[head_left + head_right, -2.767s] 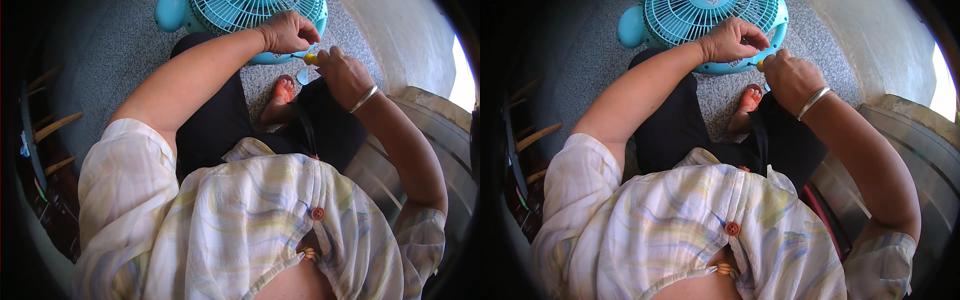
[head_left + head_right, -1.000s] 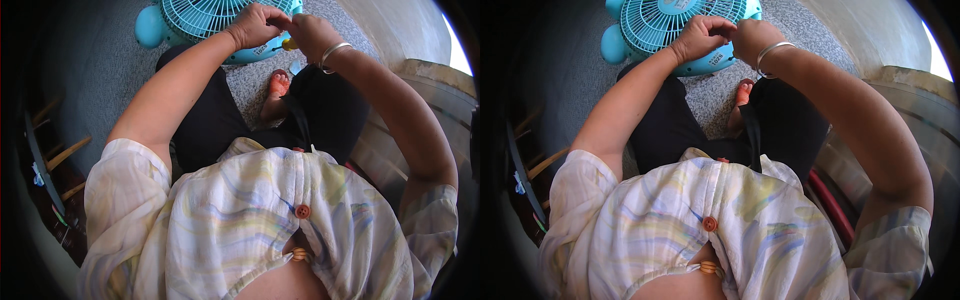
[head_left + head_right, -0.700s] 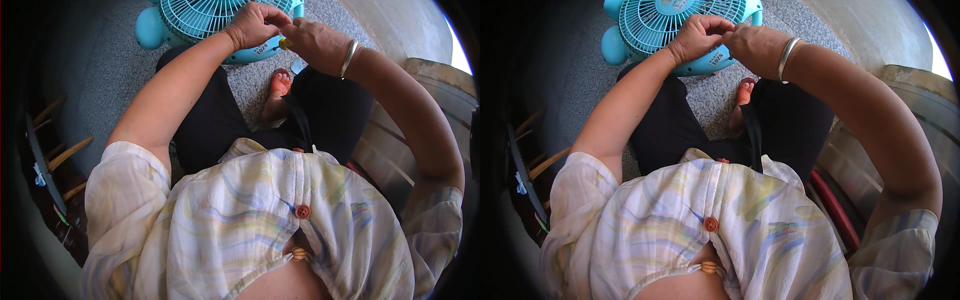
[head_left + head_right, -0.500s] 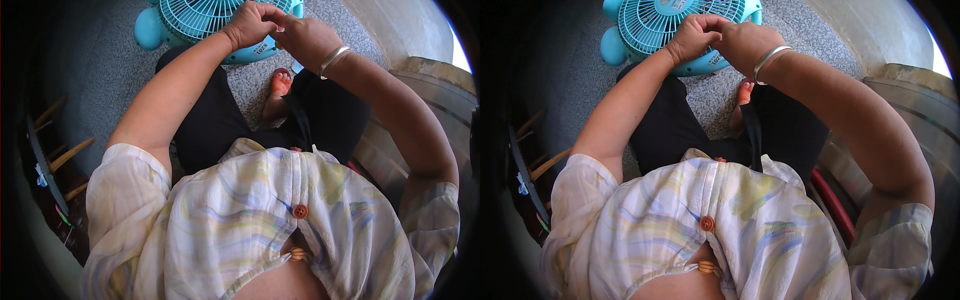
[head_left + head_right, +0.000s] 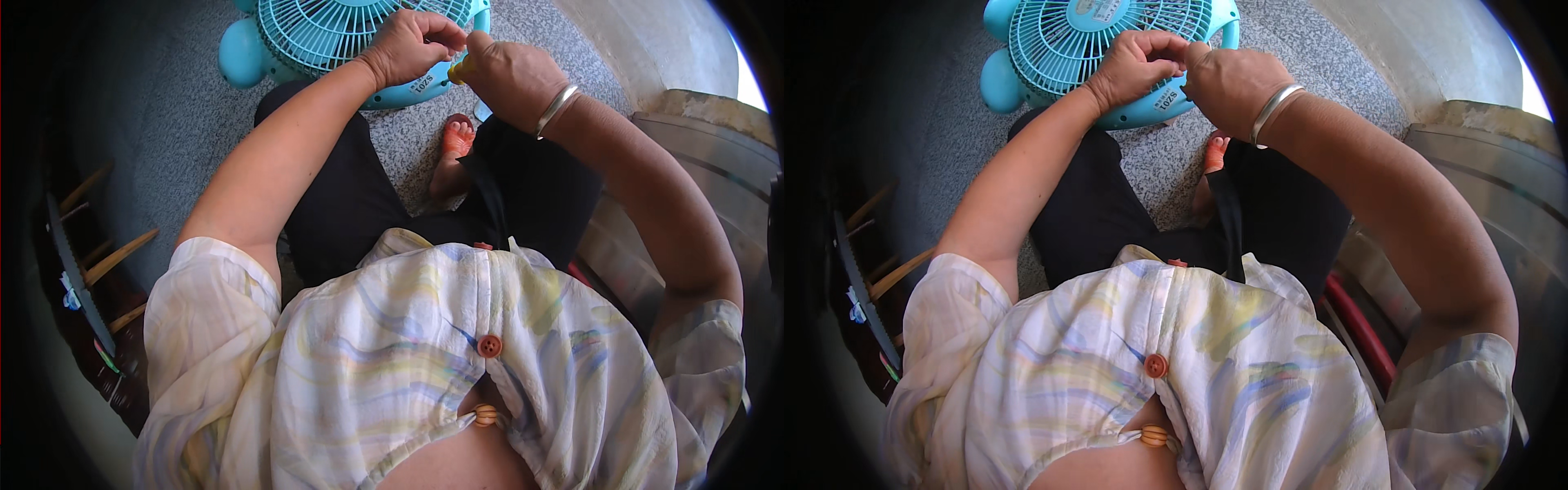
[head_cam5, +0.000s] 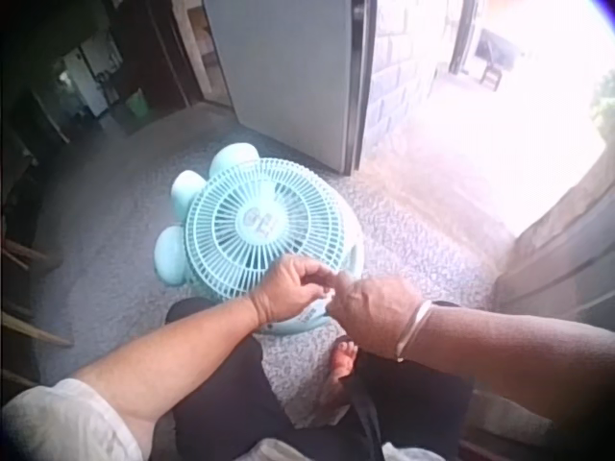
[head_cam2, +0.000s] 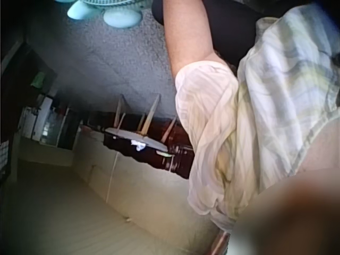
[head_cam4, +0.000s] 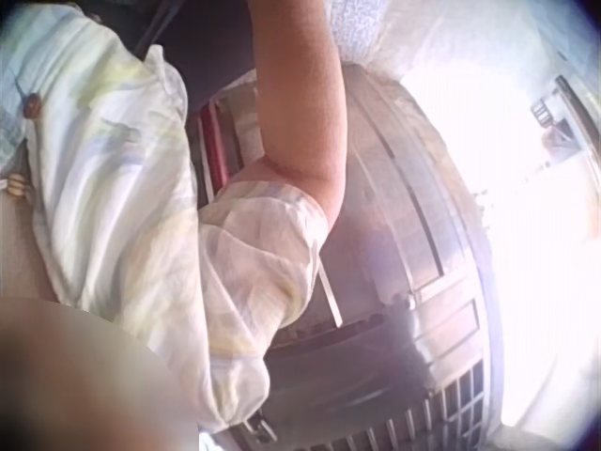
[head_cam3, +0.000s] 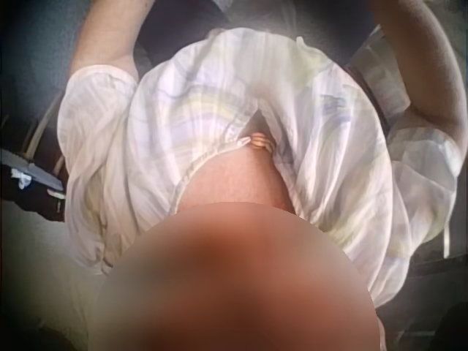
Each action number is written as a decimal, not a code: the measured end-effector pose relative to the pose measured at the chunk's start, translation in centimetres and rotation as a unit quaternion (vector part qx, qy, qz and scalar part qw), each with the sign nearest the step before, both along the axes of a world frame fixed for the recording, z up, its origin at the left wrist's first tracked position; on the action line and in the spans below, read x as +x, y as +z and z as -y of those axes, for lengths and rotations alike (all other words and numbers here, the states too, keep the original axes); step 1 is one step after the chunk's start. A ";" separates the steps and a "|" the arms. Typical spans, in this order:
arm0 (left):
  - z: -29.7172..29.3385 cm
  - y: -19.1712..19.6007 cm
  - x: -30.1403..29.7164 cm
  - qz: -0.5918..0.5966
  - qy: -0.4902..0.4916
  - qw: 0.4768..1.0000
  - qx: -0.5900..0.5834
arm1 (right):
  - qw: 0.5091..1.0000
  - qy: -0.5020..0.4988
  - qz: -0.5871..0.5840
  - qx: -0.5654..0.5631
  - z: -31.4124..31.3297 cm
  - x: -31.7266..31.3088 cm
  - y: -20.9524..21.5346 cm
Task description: Repairing a small electric fan with a screwdriver.
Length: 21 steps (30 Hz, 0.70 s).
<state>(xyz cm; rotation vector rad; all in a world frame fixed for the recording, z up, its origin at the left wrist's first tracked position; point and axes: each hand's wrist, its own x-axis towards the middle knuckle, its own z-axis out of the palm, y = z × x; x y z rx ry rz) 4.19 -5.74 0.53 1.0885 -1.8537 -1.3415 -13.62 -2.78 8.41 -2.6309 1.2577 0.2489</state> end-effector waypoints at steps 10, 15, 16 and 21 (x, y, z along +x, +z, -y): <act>-0.2 0.9 -0.3 0.013 0.015 1.000 0.006 | 0.992 0.028 0.118 -0.024 -0.7 -1.8 -1.4; -0.3 1.1 -0.3 0.039 0.020 0.999 -0.023 | 0.989 0.136 0.050 0.004 0.8 -1.7 -0.5; -0.2 1.0 -0.4 0.036 0.012 0.999 -0.022 | 0.993 0.109 0.033 0.011 0.6 -1.6 -0.5; 0.1 0.4 -0.2 0.003 0.002 1.000 -0.007 | 0.996 -0.034 0.081 0.027 -0.1 -0.6 -1.1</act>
